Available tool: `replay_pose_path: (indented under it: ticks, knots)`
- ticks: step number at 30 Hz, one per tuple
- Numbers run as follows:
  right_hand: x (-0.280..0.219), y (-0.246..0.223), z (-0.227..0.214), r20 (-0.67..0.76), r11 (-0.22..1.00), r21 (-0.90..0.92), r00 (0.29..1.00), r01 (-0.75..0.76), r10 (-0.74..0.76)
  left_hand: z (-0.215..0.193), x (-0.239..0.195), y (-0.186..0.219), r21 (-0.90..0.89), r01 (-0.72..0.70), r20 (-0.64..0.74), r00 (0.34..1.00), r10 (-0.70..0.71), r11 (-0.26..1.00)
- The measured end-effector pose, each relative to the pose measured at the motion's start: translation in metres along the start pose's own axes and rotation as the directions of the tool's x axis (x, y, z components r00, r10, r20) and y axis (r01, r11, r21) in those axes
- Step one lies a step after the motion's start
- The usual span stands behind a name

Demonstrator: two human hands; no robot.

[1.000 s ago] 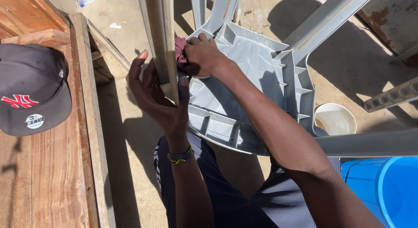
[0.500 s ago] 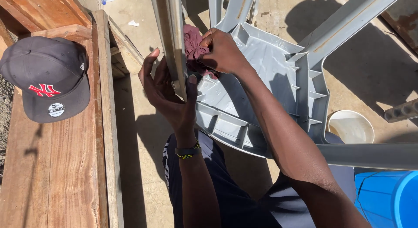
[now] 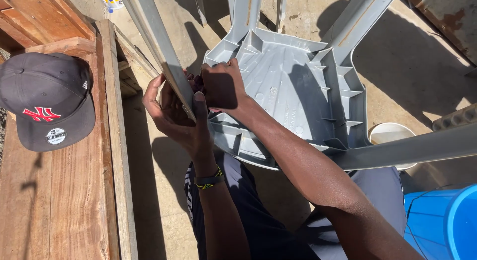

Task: A person is cleaning the underside and legs of a plastic chair using a cloth, then stands up and moves the chair.

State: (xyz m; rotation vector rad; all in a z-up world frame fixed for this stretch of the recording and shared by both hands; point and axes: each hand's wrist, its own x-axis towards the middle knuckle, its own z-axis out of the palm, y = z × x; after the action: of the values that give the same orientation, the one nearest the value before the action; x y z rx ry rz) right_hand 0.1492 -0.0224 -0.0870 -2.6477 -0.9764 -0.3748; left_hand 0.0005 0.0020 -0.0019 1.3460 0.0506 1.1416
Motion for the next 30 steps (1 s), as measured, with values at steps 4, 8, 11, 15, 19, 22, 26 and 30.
replay_pose_path:
  ticks: [4, 8, 11, 15, 19, 22, 26, 30]
  knots:
    - [0.001, -0.005, 0.004, 0.037, 1.000, 0.007, 0.999, 0.012, -0.012, -0.005, -0.002, -0.003, 0.021, -0.026, -0.002, 1.000, 0.026, 0.999]
    - [0.001, 0.000, -0.001, 0.096, 0.991, 0.129, 0.994, 0.036, -0.049, -0.002, -0.001, 0.000, 0.042, -0.049, -0.002, 0.999, 0.049, 0.998]
    - [0.005, 0.000, -0.053, 0.474, 0.967, 0.243, 0.879, -0.069, -0.056, 0.000, 0.000, 0.001, 0.053, -0.070, 0.011, 0.998, 0.070, 0.996]
    - [-0.003, 0.001, -0.074, 0.386, 0.891, 0.433, 0.921, -0.136, -0.047, 0.005, -0.002, 0.004, 0.045, -0.069, 0.030, 0.997, 0.068, 0.997]
    - [-0.004, -0.001, -0.038, -0.102, 0.975, 0.206, 0.993, 0.079, -0.059, 0.007, -0.004, 0.010, 0.008, -0.015, 0.074, 0.997, 0.014, 1.000]
    - [-0.012, -0.009, -0.042, -0.155, 0.987, 0.076, 0.980, 0.138, -0.125, 0.004, -0.001, 0.004, 0.016, -0.065, 0.085, 0.994, 0.064, 0.998]
    - [-0.032, -0.018, -0.016, -0.395, 0.967, -0.128, 0.883, 0.221, -0.254, -0.003, -0.001, -0.008, 0.006, -0.067, 0.055, 0.996, 0.067, 0.998]
    - [-0.026, -0.029, -0.020, -0.002, 0.973, -0.166, 0.986, 0.163, -0.166, -0.005, -0.002, -0.014, 0.043, -0.085, 0.006, 0.996, 0.085, 0.995]
